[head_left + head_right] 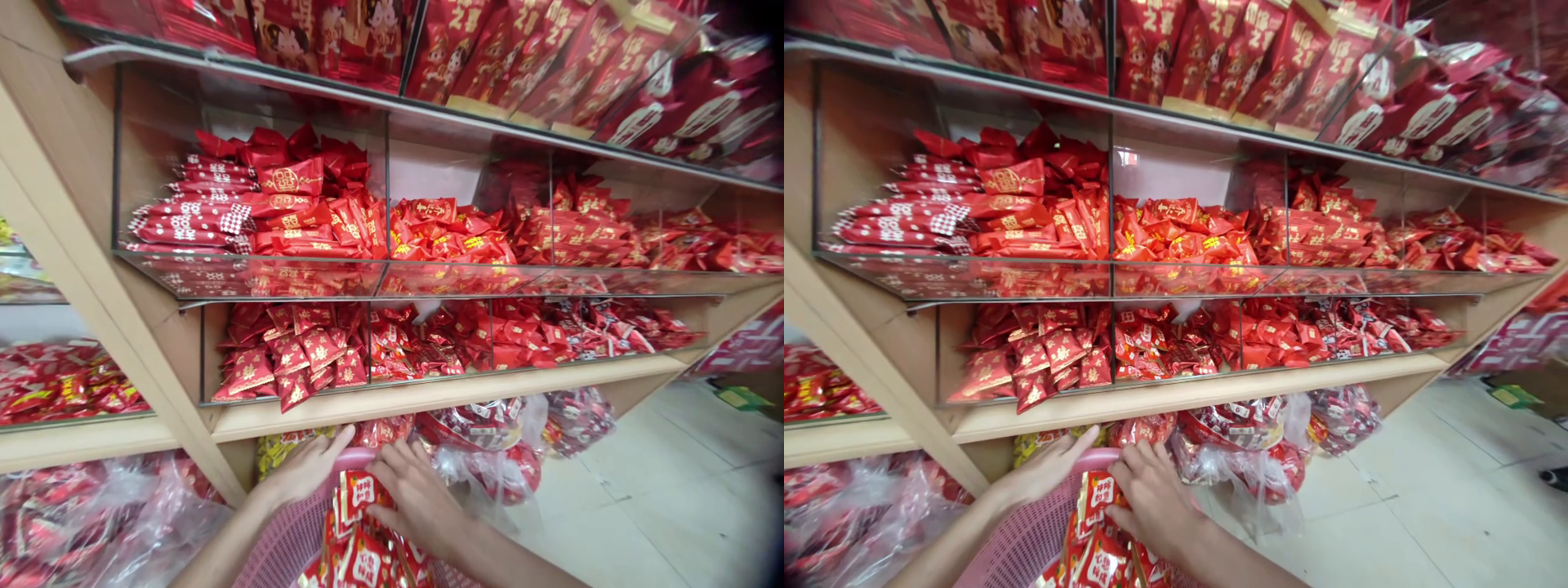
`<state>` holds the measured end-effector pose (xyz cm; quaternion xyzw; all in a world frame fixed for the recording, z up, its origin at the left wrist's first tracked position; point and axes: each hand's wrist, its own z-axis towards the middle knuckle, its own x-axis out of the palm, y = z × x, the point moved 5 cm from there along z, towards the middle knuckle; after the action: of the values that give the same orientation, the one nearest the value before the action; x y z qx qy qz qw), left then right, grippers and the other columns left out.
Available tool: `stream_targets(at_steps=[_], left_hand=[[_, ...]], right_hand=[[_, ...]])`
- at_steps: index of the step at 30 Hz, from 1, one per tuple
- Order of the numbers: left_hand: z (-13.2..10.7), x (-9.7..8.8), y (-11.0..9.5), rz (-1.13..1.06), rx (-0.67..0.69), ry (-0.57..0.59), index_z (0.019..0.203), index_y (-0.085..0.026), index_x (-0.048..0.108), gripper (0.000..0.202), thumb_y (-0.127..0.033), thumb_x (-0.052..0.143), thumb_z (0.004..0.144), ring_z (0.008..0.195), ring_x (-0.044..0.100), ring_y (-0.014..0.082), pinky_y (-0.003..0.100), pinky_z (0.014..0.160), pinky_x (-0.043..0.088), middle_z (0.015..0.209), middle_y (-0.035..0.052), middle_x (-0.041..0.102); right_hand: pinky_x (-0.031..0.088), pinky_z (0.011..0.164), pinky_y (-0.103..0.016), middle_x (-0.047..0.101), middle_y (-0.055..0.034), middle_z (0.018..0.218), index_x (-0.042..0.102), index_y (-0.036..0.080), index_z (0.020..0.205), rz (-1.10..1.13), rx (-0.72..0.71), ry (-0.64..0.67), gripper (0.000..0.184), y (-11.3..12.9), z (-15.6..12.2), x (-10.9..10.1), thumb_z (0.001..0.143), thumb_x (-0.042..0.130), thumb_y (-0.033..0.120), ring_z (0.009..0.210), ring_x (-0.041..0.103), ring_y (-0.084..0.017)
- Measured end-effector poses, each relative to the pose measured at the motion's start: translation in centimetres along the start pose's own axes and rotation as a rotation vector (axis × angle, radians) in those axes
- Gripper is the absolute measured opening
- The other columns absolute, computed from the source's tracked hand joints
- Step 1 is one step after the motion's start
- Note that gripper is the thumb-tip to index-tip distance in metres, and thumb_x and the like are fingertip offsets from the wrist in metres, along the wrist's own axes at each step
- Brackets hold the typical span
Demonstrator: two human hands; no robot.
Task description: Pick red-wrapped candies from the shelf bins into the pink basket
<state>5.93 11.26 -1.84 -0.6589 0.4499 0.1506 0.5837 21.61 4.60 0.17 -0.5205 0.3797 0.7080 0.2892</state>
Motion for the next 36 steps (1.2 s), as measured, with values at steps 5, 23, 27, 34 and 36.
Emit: stream_targets(at_steps=[5,23,27,34,36], left_hand=[[0.1,0.0,0.0,-0.028,0.021,0.017,0.077,-0.021,0.063,0.068,-0.071,0.018,0.083,0.091,0.062,0.0281,0.033,0.082,0.041,0.086,0.0088,0.069],[0.1,-0.1,0.2,-0.012,0.001,0.034,0.088,-0.018,0.067,0.072,-0.071,0.017,0.083,0.091,0.062,0.0286,0.035,0.083,0.041,0.094,0.0107,0.070],[0.0,0.0,0.2,-0.014,0.017,0.040,0.080,-0.019,0.066,0.071,-0.070,0.016,0.083,0.086,0.062,0.0276,0.035,0.080,0.042,0.089,0.0096,0.070],[0.1,0.0,0.5,0.019,0.002,-0.001,0.069,-0.021,0.058,0.068,-0.071,0.014,0.082,0.078,0.061,0.0267,0.034,0.074,0.041,0.077,0.0083,0.066],[0.1,0.0,0.4,0.018,-0.014,-0.002,0.064,-0.021,0.052,0.065,-0.072,0.015,0.082,0.077,0.060,0.0261,0.034,0.074,0.041,0.075,0.0073,0.063]], right_hand=[[0.041,0.080,-0.040,0.053,-0.0042,0.102,0.057,0.021,0.093,-0.149,0.002,-0.005,0.027,0.5,-0.4,0.2,0.076,0.070,0.038,0.094,0.048,-0.025],[0.038,0.079,-0.036,0.058,-0.0060,0.099,0.058,0.020,0.105,0.005,0.033,-0.304,0.022,-0.8,1.1,-8.5,0.089,0.054,0.035,0.092,0.049,-0.022],[0.038,0.080,-0.036,0.059,-0.0077,0.100,0.059,0.019,0.108,-0.082,0.070,-0.392,0.023,-5.4,3.3,-12.9,0.091,0.051,0.032,0.093,0.049,-0.023],[0.039,0.086,-0.038,0.061,-0.0081,0.114,0.059,0.020,0.114,-0.164,0.159,-0.088,0.031,-14.5,6.6,-14.1,0.083,0.057,0.017,0.102,0.050,-0.024],[0.038,0.090,-0.043,0.057,-0.0074,0.123,0.057,0.023,0.119,-0.146,0.120,0.039,0.042,-14.6,7.3,-13.8,0.078,0.064,0.019,0.110,0.047,-0.027]])
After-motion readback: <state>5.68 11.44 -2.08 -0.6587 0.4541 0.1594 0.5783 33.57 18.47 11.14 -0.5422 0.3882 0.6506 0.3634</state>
